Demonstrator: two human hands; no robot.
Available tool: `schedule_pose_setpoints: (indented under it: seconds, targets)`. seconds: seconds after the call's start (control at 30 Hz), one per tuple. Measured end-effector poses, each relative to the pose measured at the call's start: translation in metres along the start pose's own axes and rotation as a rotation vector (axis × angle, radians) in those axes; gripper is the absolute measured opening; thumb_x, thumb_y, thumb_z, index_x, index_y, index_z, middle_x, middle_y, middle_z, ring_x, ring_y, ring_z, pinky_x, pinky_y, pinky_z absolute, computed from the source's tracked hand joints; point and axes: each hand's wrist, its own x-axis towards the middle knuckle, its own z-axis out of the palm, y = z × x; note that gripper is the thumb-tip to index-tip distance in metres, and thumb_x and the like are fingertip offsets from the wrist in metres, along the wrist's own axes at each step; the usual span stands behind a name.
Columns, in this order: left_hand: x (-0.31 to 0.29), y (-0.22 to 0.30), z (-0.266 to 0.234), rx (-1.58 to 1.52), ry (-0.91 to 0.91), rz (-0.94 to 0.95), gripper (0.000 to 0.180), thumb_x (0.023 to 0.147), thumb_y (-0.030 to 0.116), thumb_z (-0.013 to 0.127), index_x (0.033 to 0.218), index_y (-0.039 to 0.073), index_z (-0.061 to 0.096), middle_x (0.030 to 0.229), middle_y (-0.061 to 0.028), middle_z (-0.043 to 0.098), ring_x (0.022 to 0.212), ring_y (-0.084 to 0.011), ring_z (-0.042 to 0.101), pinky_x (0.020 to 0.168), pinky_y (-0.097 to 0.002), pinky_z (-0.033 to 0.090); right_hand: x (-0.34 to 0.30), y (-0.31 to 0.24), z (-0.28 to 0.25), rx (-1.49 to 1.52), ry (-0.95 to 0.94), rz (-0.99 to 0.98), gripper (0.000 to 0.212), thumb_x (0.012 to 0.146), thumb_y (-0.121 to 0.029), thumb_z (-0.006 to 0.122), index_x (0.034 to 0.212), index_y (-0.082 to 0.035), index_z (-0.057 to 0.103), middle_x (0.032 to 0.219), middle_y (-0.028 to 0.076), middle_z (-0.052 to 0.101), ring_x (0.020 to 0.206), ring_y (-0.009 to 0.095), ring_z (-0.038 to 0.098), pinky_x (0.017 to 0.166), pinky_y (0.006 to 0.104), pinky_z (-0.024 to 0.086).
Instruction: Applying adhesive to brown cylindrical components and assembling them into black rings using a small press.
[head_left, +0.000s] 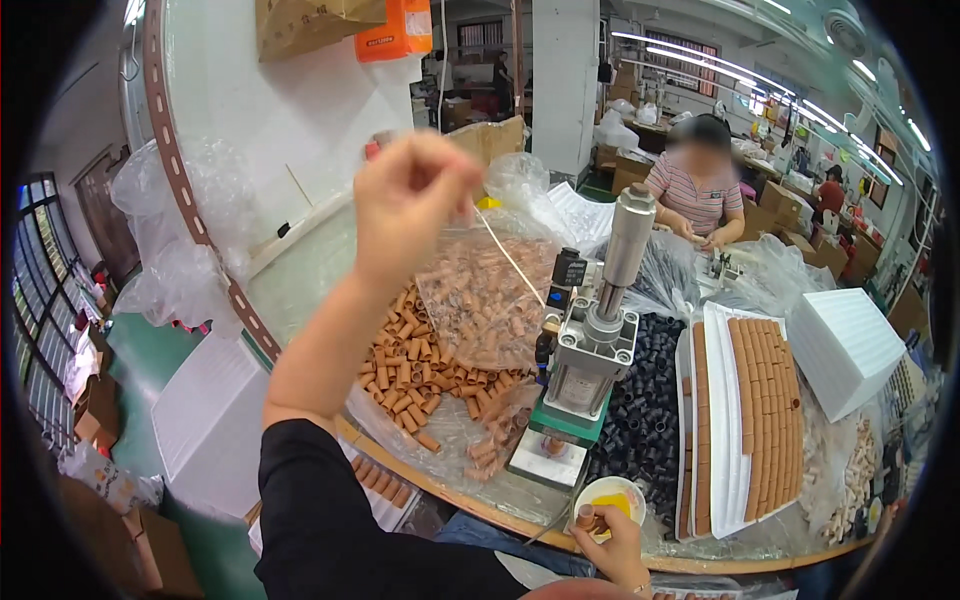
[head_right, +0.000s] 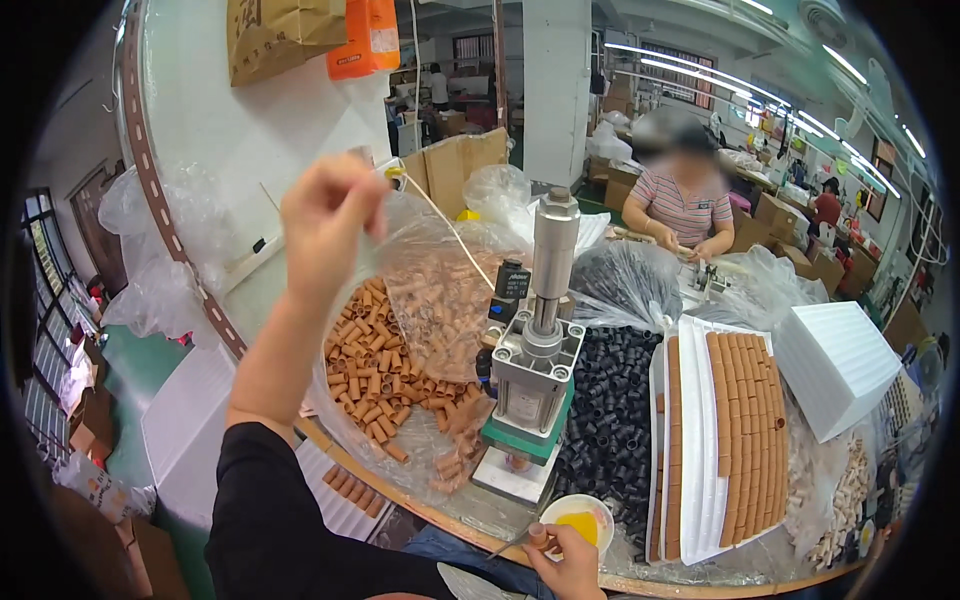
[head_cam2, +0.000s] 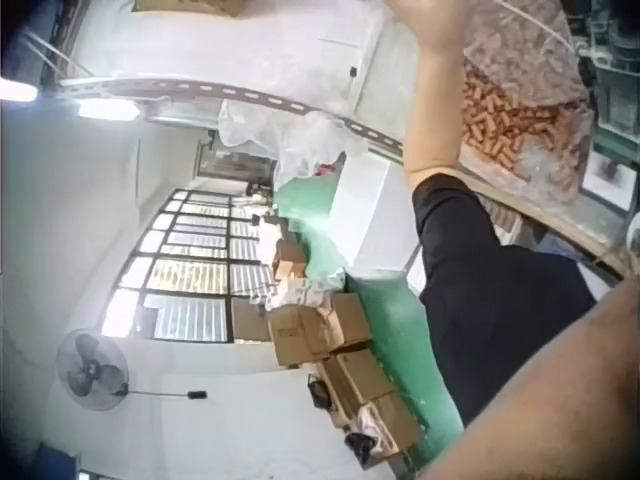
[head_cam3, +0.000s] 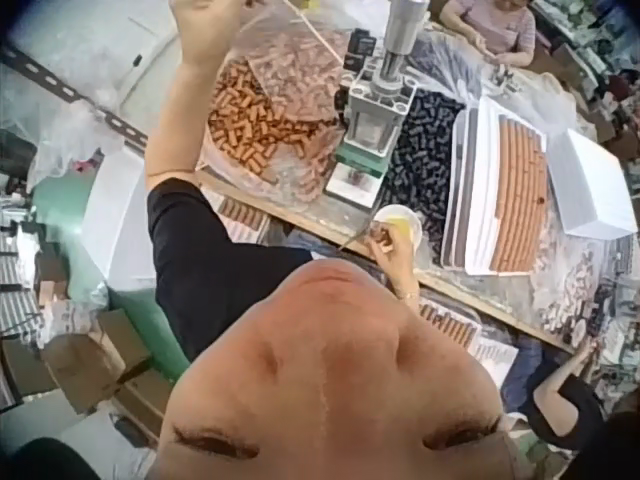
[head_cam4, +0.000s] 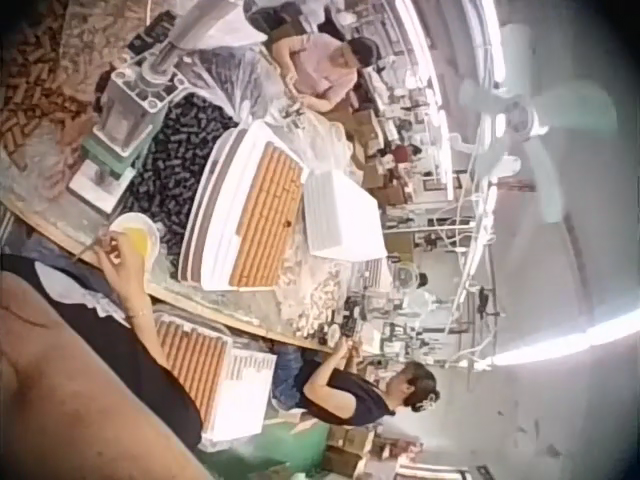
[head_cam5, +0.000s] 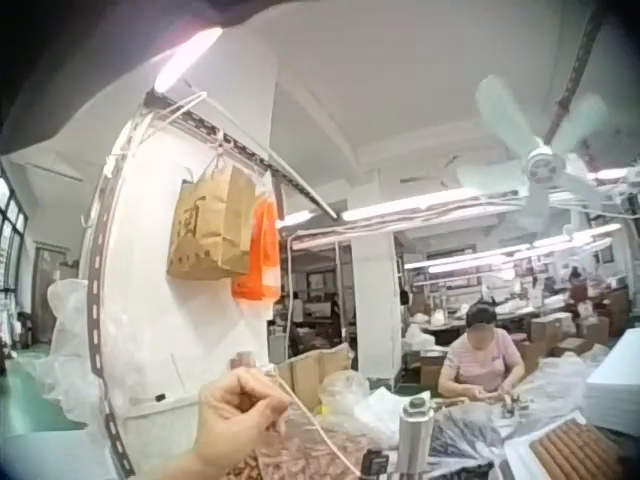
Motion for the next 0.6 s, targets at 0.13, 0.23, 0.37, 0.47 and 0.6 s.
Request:
schedule_pose_setpoints:
  seconds: [0.13,0.23,0.37,0.47,0.6]
  targets:
    - [0.084,-0.077,-0.066,0.722,-0.165,-0.205,0.022,0.092,0.011,0.055,0.111,0.004,0.063,0.078,-0.0034,0.066,0.065,-0.0107,0.059,0.060,-0.0264,0.046,0.003,-0.007,-0.002,-0.041,-0.010,-0.060,0.032,0.072,-0.014,0.080,0.096,-0.001,0.063,0.077,0.007,0.066,0.068,0.013,0.064,0.064,0.0261,0.050]
    - [0.113,-0.124,-0.103,1.200,-0.216,-0.264,0.033,0.090,0.008,0.052,0.122,0.008,0.060,0.093,-0.0115,0.069,0.082,-0.0225,0.065,0.073,-0.0320,0.050,0.001,-0.008,-0.002,-0.025,0.015,-0.029,0.033,0.072,-0.014,0.080,0.097,-0.001,0.063,0.078,0.007,0.066,0.068,0.014,0.064,0.064,0.0263,0.050]
    - [0.124,-0.191,-0.127,1.452,-0.356,-0.518,0.051,0.086,0.008,0.052,0.136,0.015,0.049,0.126,-0.0166,0.059,0.114,-0.0303,0.058,0.093,-0.0358,0.046,-0.002,-0.004,-0.009,-0.029,0.026,0.005,0.033,0.072,-0.014,0.080,0.097,-0.001,0.063,0.080,0.008,0.066,0.067,0.014,0.064,0.063,0.0262,0.050]
    - [0.120,-0.191,-0.104,1.557,-0.456,-0.676,0.059,0.085,0.014,0.054,0.143,0.019,0.041,0.135,-0.0141,0.053,0.122,-0.0296,0.054,0.098,-0.0408,0.043,-0.003,-0.001,-0.016,-0.074,0.029,0.012,0.032,0.072,-0.013,0.079,0.097,-0.001,0.064,0.080,0.008,0.067,0.068,0.014,0.064,0.063,0.0261,0.050]
    - [0.123,-0.191,-0.089,1.638,-0.561,-0.765,0.067,0.083,0.022,0.055,0.147,0.023,0.034,0.138,-0.0103,0.051,0.124,-0.0285,0.052,0.099,-0.0480,0.041,-0.005,0.003,-0.021,-0.056,0.094,0.023,0.032,0.072,-0.013,0.079,0.096,-0.001,0.064,0.078,0.009,0.066,0.067,0.014,0.064,0.062,0.0261,0.050]
